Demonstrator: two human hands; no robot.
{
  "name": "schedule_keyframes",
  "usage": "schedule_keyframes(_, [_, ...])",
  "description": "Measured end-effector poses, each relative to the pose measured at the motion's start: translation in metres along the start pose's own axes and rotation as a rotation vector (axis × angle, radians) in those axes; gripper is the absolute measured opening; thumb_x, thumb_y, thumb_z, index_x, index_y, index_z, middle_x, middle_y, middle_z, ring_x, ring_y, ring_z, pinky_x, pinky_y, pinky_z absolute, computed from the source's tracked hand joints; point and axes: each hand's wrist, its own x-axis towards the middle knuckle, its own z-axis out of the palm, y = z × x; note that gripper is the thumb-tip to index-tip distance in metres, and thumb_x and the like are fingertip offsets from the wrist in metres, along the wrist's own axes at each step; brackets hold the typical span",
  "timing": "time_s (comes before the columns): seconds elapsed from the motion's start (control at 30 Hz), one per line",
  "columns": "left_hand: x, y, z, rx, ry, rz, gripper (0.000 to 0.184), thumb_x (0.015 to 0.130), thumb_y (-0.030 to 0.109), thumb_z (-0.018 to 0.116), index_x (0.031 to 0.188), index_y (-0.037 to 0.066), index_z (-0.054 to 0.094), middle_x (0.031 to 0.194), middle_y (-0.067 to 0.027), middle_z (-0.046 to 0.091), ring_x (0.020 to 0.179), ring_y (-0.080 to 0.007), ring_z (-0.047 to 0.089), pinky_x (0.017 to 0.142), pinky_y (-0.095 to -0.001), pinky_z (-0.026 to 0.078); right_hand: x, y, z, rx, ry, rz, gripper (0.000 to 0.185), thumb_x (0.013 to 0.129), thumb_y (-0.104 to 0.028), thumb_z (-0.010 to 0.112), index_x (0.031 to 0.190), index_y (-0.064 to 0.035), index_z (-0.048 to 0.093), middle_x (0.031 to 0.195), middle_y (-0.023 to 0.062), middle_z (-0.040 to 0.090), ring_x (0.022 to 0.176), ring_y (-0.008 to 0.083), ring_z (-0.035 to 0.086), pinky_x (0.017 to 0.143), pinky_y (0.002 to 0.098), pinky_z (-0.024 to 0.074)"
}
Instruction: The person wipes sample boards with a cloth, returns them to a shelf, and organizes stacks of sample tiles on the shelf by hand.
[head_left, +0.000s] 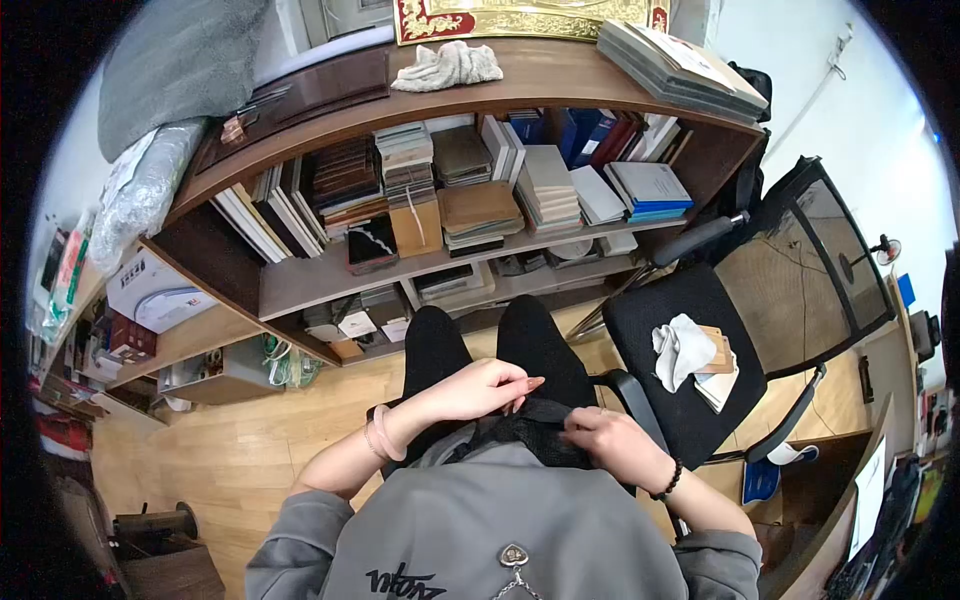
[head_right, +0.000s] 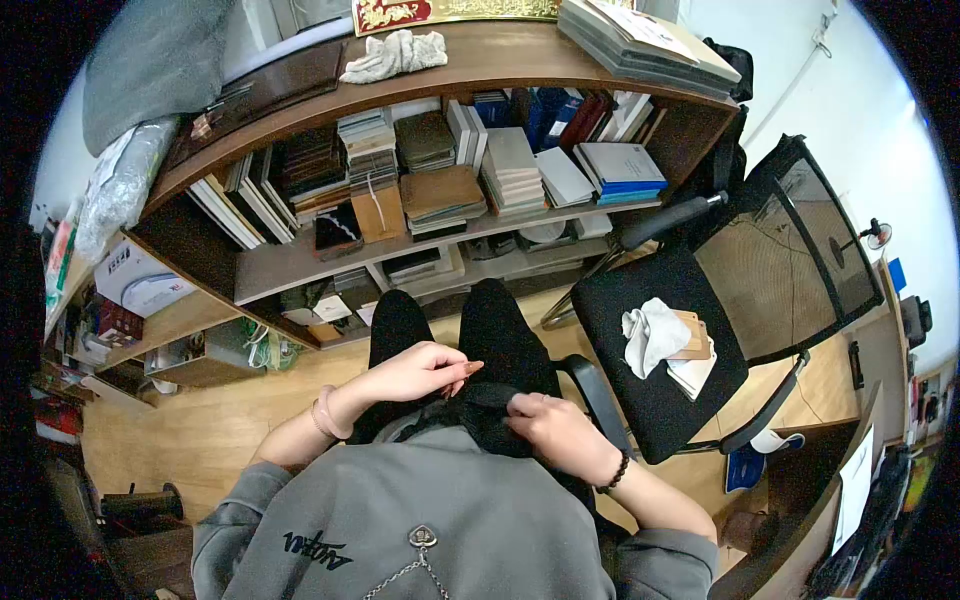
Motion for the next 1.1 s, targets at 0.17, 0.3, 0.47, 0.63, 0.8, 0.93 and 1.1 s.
schedule_keyframes(0.17, [-0.006,0.024,0.001,0.271,0.066,0.02,0.027,0.088,0.022,0.052,0.071,0.001,0.055,0.064,-0.0061,0.056,0.06,-0.0131,0.052,0.055,-0.027,0.04,0.035,0.007,-0.015,0.376,0.132,0.236,0.015,0.075,-0.009,0.066,0.084,0.0004,0.059,0.076,0.0097,0.055,0.063,0.0212,0.057,0.056,0.0298,0.0461])
schedule_keyframes(0.3, [-0.009,0.021,0.015,0.373,0.195,0.194,0.025,0.083,0.023,0.058,0.072,0.001,0.056,0.065,-0.0068,0.056,0.061,-0.0168,0.052,0.056,-0.0279,0.041,0.06,0.008,0.008,0.606,-0.103,0.299,0.022,0.076,-0.019,0.069,0.086,-0.0006,0.062,0.06,0.0072,0.055,0.052,0.012,0.052,0.051,0.026,0.0433])
schedule_keyframes(0.47, [-0.021,0.016,0.02,0.383,0.347,0.089,0.029,0.077,0.029,0.066,0.072,0.003,0.054,0.068,-0.0079,0.052,0.064,-0.0222,0.053,0.056,-0.0302,0.042,0.048,0.026,0.032,0.724,0.187,0.288,0.016,0.075,-0.017,0.069,0.078,-0.0014,0.065,0.056,0.0055,0.056,0.05,0.0102,0.05,0.049,0.0263,0.0408])
schedule_keyframes(0.63, [-0.009,-0.009,0.038,0.595,0.185,0.304,0.027,0.078,0.026,0.065,0.071,0.003,0.053,0.068,-0.0078,0.051,0.069,-0.0245,0.053,0.059,-0.033,0.042,0.025,0.028,0.03,0.744,0.357,0.459,0.015,0.075,-0.017,0.069,0.078,-0.0021,0.066,0.059,0.0062,0.06,0.052,0.0081,0.051,0.049,0.0251,0.041])
schedule_keyframes(0.8, [-0.003,-0.002,0.021,0.641,-0.029,0.376,0.024,0.077,0.019,0.065,0.069,0.002,0.05,0.067,-0.01,0.048,0.068,-0.0275,0.05,0.063,-0.0357,0.041,-0.058,0.064,-0.002,0.689,0.209,0.691,0.014,0.078,-0.015,0.067,0.075,-0.0017,0.065,0.068,0.003,0.063,0.057,0.0059,0.054,0.052,0.021,0.0424])
schedule_keyframes(0.93, [0.005,-0.001,0.019,0.567,-0.125,0.306,0.024,0.077,0.017,0.064,0.066,0.001,0.049,0.065,-0.0105,0.046,0.066,-0.0274,0.049,0.061,-0.0356,0.04,-0.087,0.091,-0.007,1.031,-0.025,0.687,0.018,0.08,-0.017,0.066,0.085,-0.0008,0.063,0.074,0.0022,0.064,0.057,0.0058,0.054,0.051,0.0213,0.0424])
schedule_keyframes(1.1, [0.022,0.011,0.018,0.505,-0.254,0.168,0.025,0.078,0.014,0.062,0.062,0.0,0.049,0.061,-0.0105,0.047,0.061,-0.0253,0.049,0.059,-0.0336,0.04,-0.114,0.213,-0.004,0.598,0.461,1.104,0.045,0.076,-0.03,0.069,0.108,-0.0011,0.056,0.096,0.0143,0.063,0.09,0.0178,0.059,0.08,0.0332,0.0472])
